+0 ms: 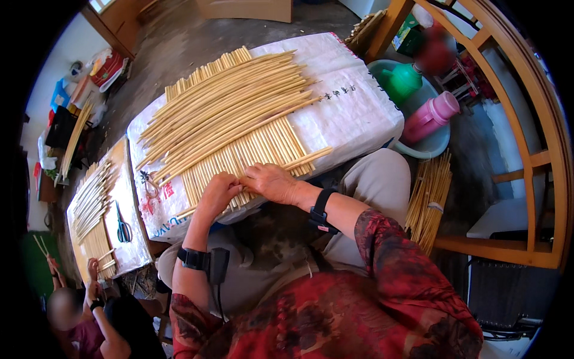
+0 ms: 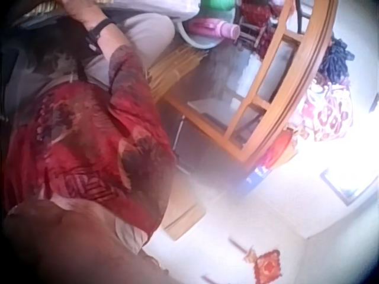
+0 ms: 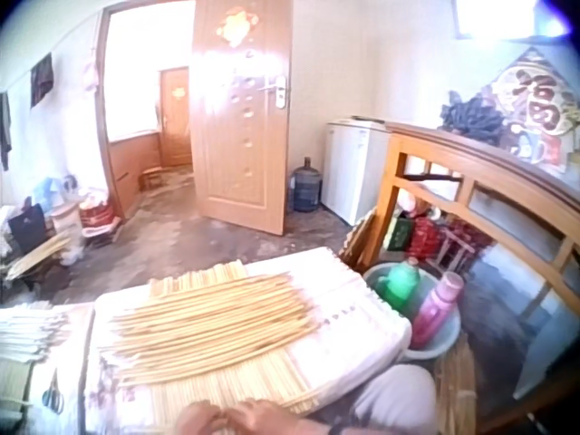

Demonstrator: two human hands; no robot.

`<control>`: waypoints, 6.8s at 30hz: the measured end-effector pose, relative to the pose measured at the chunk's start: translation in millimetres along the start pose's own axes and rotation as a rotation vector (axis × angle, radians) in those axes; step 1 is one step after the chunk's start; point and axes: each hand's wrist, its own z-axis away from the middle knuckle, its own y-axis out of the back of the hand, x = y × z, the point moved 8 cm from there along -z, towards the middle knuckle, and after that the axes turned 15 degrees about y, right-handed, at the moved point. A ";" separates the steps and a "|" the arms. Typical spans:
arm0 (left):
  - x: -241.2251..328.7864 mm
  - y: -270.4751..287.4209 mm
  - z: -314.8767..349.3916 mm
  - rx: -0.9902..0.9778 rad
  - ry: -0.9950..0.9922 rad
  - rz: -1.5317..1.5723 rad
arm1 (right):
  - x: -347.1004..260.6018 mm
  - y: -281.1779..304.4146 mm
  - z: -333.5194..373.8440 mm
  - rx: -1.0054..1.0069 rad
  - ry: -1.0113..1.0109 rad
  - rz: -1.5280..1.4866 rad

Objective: The person aligns several long wooden rods on a table, sorts through them by hand, and begins threading a thin string through pre-drilled holes in the rods to bind them together.

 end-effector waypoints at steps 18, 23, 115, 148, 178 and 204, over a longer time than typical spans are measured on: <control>16.2 5.4 8.9 -0.558 0.183 0.431 | -9.6 50.4 -20.1 0.031 0.200 0.167; 5.2 -3.0 3.7 -0.456 0.149 0.339 | -2.0 52.7 -14.2 0.070 0.090 0.070; 45.7 -3.5 -1.8 -0.329 0.179 0.922 | 3.5 143.7 -10.6 0.676 -0.649 -1.433; 54.0 -20.2 -9.4 -0.396 0.288 1.002 | 57.3 214.6 68.0 1.129 -0.718 -1.250; 107.9 -65.3 -7.6 -0.249 0.291 0.835 | 36.7 228.7 291.4 1.419 -0.986 -1.135; 142.2 -44.1 -14.3 -0.407 0.107 0.305 | 84.4 289.1 133.2 1.091 -0.630 -1.172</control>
